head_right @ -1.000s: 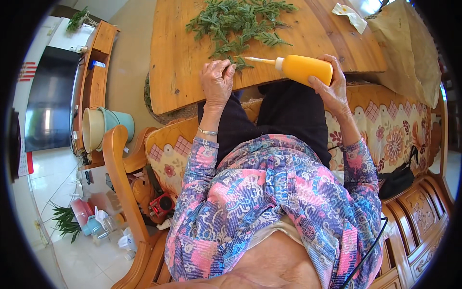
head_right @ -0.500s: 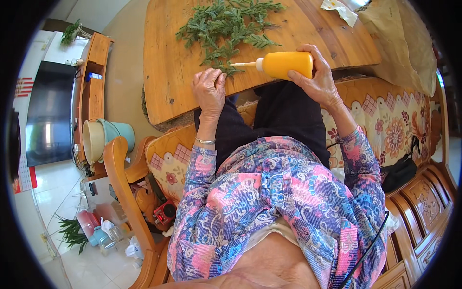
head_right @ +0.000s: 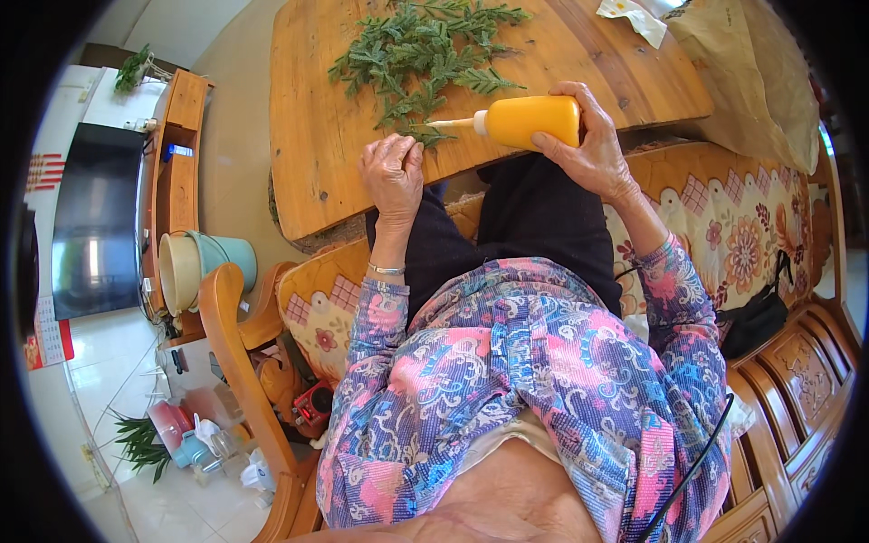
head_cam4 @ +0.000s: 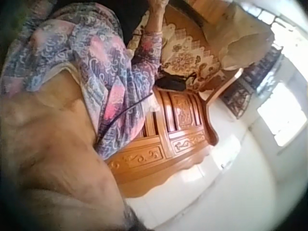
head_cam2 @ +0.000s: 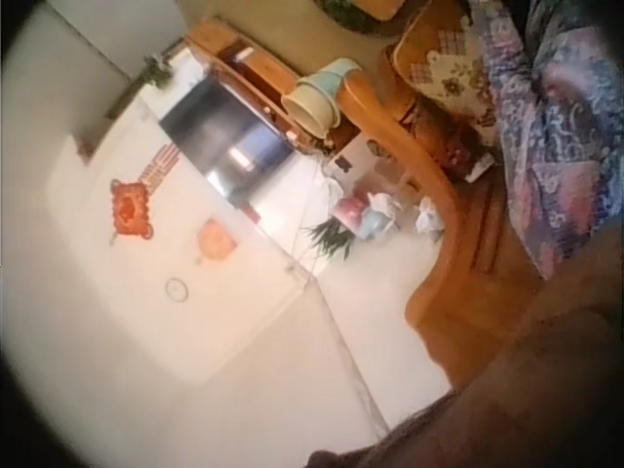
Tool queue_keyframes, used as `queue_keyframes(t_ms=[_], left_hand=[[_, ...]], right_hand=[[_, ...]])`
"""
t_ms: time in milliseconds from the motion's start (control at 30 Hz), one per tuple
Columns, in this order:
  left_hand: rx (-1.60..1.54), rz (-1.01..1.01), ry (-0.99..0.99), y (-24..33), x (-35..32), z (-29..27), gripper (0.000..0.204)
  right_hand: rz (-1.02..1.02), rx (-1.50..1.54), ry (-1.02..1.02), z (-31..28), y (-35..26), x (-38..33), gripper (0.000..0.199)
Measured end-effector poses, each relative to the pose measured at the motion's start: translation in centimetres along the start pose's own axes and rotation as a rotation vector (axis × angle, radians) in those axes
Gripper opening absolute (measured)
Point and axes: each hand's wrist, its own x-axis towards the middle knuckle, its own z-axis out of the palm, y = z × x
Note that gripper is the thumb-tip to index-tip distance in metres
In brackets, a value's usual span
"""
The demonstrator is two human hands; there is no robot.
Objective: Picking individual leaves from stems and placing them into a paper bag.
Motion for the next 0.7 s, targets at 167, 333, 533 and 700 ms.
queue_keyframes(t_ms=[167, 333, 533, 700], left_hand=[[0.002, -0.01, -0.012, -0.1, -0.1, 0.0, 0.011], [-0.004, -0.004, -0.005, -0.2, -0.1, 0.1, 0.011], [-0.01, -0.008, -0.015, -0.4, -0.2, 0.1, 0.011], [-0.007, -0.007, -0.016, -0.5, -0.2, 0.1, 0.011]], right_hand=[[-0.02, -0.07, -0.025, 0.3, 0.0, 0.3, 0.046], [-0.006, -0.078, -0.045, 0.5, -0.5, 0.7, 0.046], [-0.07, -0.133, -0.087, 0.3, -1.7, 1.2, 0.046], [-0.088, -0.156, -0.11, -0.4, -2.2, 1.1, 0.045]])
